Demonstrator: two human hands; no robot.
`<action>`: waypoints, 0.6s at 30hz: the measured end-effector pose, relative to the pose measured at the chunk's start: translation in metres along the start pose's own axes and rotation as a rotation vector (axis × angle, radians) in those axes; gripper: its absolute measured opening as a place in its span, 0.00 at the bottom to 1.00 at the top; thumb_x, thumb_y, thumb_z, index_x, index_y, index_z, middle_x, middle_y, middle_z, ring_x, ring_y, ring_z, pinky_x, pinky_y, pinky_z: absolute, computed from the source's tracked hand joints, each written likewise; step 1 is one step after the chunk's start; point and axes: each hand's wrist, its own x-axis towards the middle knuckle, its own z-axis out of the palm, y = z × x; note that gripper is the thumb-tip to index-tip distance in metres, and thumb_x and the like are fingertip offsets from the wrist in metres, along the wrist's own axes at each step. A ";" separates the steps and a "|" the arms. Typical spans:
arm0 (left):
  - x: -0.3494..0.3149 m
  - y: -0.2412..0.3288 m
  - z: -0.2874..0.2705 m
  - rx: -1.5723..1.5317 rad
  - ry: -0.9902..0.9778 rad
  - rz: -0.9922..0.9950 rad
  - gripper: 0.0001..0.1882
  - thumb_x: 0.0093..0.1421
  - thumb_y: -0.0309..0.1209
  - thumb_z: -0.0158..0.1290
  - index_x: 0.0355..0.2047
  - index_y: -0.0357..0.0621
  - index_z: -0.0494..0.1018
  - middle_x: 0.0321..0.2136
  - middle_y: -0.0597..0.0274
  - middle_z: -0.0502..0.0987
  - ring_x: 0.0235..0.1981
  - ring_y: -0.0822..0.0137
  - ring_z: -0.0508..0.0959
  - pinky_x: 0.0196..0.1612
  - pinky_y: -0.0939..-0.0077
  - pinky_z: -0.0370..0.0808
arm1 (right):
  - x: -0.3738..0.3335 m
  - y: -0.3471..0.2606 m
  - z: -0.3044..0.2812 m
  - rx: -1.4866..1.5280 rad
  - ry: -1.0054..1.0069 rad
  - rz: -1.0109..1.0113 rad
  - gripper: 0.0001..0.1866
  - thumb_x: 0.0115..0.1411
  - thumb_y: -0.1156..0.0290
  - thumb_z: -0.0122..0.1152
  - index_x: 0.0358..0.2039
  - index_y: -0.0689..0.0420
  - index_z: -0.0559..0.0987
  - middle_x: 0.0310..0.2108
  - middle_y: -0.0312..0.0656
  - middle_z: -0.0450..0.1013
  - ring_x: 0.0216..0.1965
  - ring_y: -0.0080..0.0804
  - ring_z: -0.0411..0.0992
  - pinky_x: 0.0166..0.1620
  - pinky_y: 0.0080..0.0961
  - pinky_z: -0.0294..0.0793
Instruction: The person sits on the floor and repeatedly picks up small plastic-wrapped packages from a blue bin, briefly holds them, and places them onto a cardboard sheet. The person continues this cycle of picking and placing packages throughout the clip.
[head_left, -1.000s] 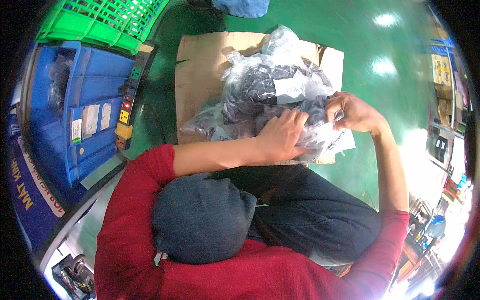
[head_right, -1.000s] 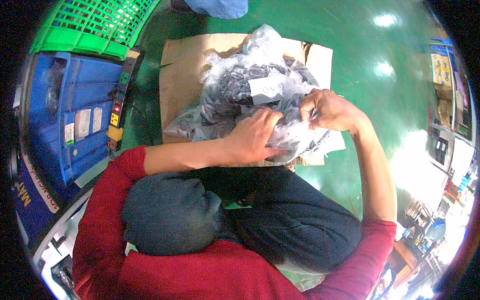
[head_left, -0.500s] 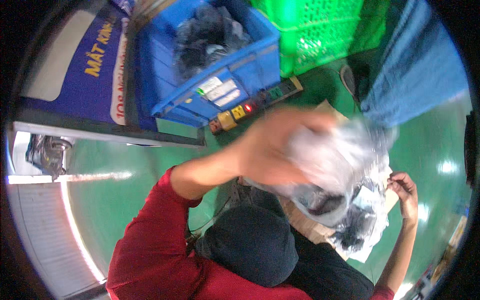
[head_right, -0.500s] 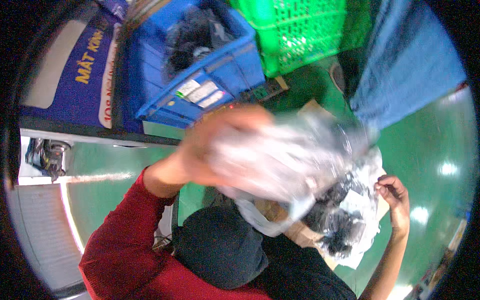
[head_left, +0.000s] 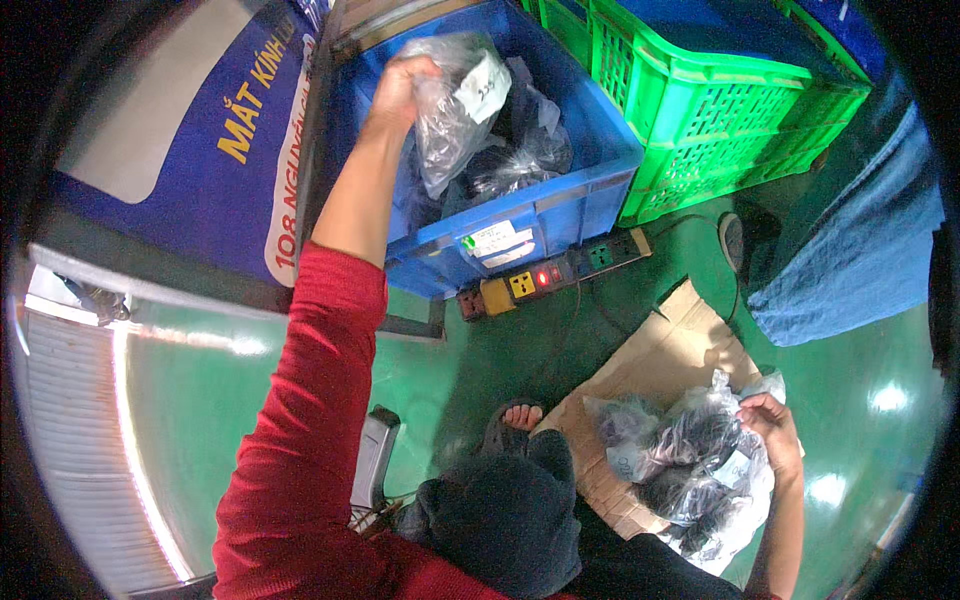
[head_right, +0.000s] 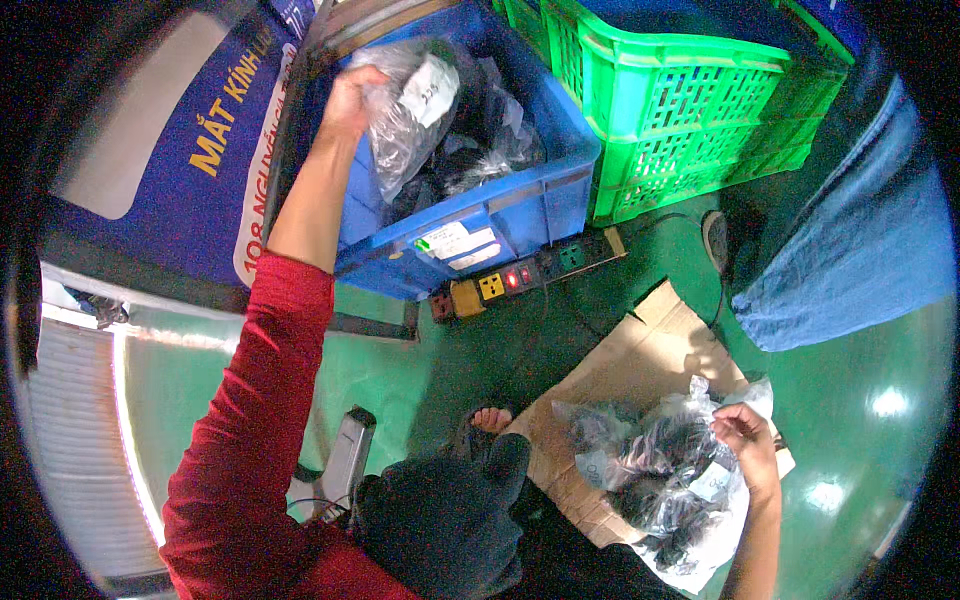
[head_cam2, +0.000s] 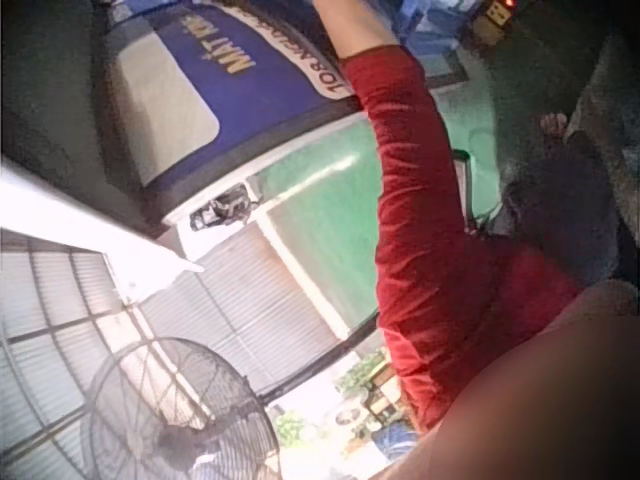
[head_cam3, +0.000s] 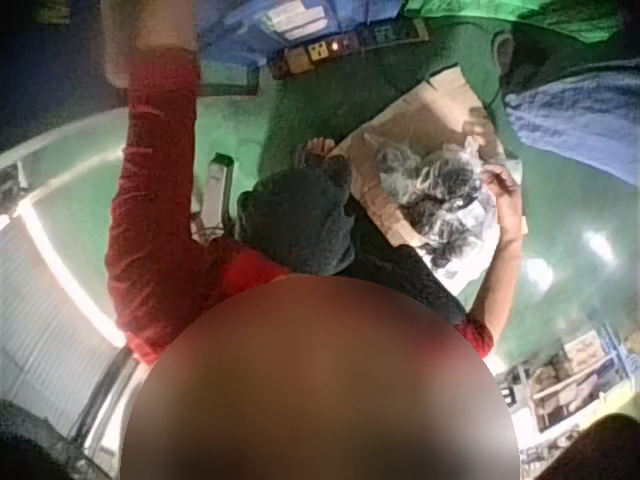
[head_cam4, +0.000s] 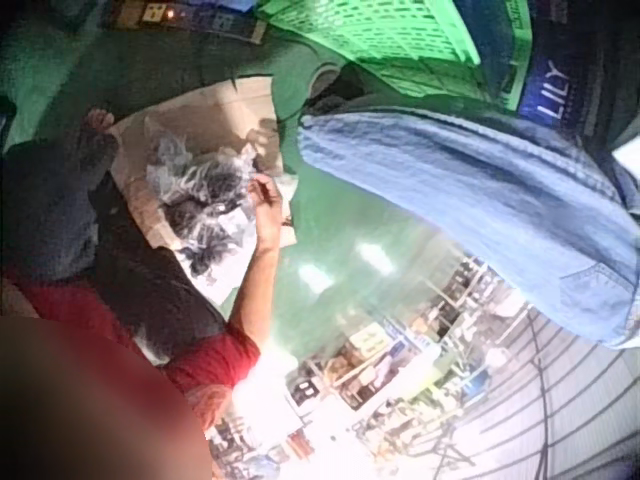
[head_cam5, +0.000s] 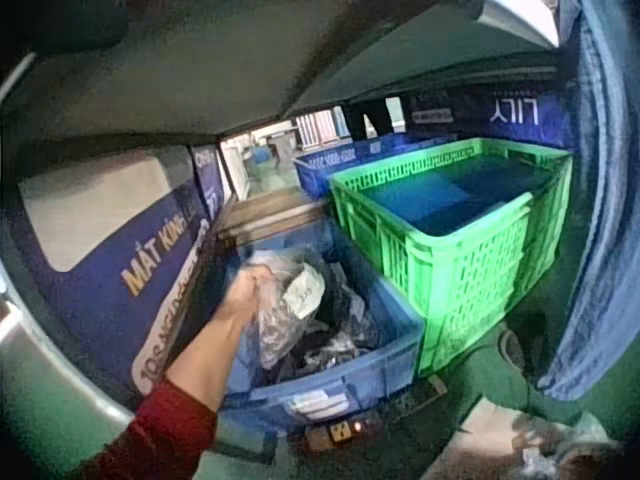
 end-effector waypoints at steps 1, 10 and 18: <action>0.015 -0.017 -0.016 0.067 0.004 -0.063 0.16 0.34 0.22 0.48 0.29 0.36 0.71 0.26 0.59 0.73 0.27 0.62 0.74 0.33 0.71 0.72 | 0.000 0.001 0.003 -0.100 -0.016 0.004 0.07 0.47 0.81 0.56 0.29 0.59 0.73 0.28 0.33 0.71 0.32 0.19 0.67 0.38 0.16 0.67; 0.033 -0.130 -0.071 0.483 -0.500 -0.505 0.15 0.49 0.34 0.46 0.35 0.37 0.72 0.33 0.60 0.75 0.35 0.68 0.72 0.39 0.73 0.69 | 0.001 0.033 -0.012 -0.160 0.037 0.037 0.08 0.46 0.80 0.58 0.30 0.59 0.74 0.30 0.32 0.70 0.35 0.19 0.66 0.41 0.16 0.66; 0.098 -0.115 -0.276 1.581 -0.348 0.206 0.24 0.48 0.37 0.50 0.44 0.37 0.67 0.39 0.55 0.72 0.39 0.61 0.71 0.45 0.68 0.66 | 0.047 0.017 -0.035 -0.681 0.263 -0.129 0.10 0.49 0.70 0.55 0.32 0.60 0.76 0.30 0.43 0.74 0.34 0.30 0.71 0.41 0.25 0.68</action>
